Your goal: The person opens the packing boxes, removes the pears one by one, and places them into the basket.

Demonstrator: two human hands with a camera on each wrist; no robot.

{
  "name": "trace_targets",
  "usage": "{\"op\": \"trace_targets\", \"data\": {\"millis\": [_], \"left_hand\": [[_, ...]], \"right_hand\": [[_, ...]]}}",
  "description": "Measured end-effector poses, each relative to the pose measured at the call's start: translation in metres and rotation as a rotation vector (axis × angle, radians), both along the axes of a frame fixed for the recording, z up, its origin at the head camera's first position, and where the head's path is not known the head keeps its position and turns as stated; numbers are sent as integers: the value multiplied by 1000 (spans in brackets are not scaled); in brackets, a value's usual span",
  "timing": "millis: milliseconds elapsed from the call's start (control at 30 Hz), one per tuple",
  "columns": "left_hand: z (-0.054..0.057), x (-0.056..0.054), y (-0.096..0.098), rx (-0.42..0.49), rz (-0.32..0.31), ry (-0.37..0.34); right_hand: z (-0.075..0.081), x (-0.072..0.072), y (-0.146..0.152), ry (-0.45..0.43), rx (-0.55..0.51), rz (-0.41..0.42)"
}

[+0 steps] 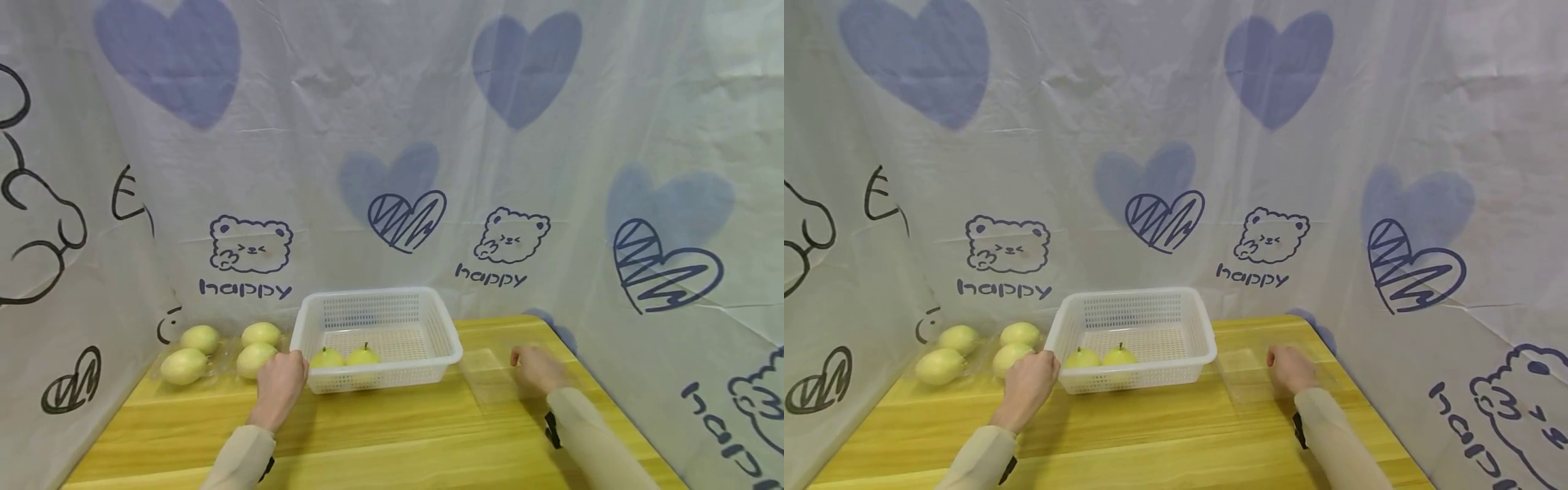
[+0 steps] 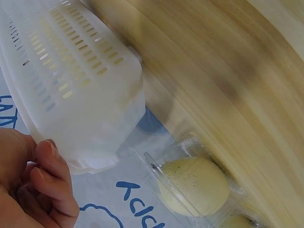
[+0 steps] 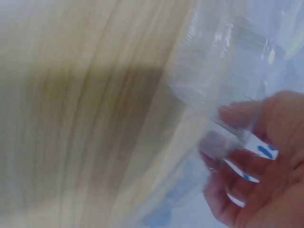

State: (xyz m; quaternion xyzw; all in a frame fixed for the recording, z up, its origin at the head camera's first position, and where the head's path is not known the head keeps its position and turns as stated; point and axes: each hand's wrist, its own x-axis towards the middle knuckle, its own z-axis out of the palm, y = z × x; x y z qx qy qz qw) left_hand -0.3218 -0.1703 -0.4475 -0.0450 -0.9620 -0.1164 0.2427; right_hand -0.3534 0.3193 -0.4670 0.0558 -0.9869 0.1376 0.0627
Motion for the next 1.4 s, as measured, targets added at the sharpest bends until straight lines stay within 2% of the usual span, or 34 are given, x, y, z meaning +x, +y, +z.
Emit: {"op": "trace_targets", "data": {"millis": [267, 433, 533, 733, 1000, 1100, 1200, 1400], "left_hand": [[0, 0, 1, 4, 6, -9], [-2, 0, 0, 5, 5, 38], [-3, 1, 0, 2, 7, 55], [-3, 1, 2, 2, 3, 44], [-4, -2, 0, -7, 15, 68], [-4, -1, 0, -5, 14, 66], [-4, -1, 1, -3, 12, 60], [-5, -2, 1, 1, 17, 37]], "right_hand": [[-8, -16, -3, 0, -44, -119], [-9, -22, -4, 5, -88, -138], [-10, -24, -4, 14, -104, -134], [-12, -20, 7, 12, -109, -104], [-1, -13, 18, -95, -219, -33], [0, -10, 18, -101, -229, -3], [-3, -9, 16, -91, -241, -4], [-8, -15, 10, -65, -264, -63]]}}
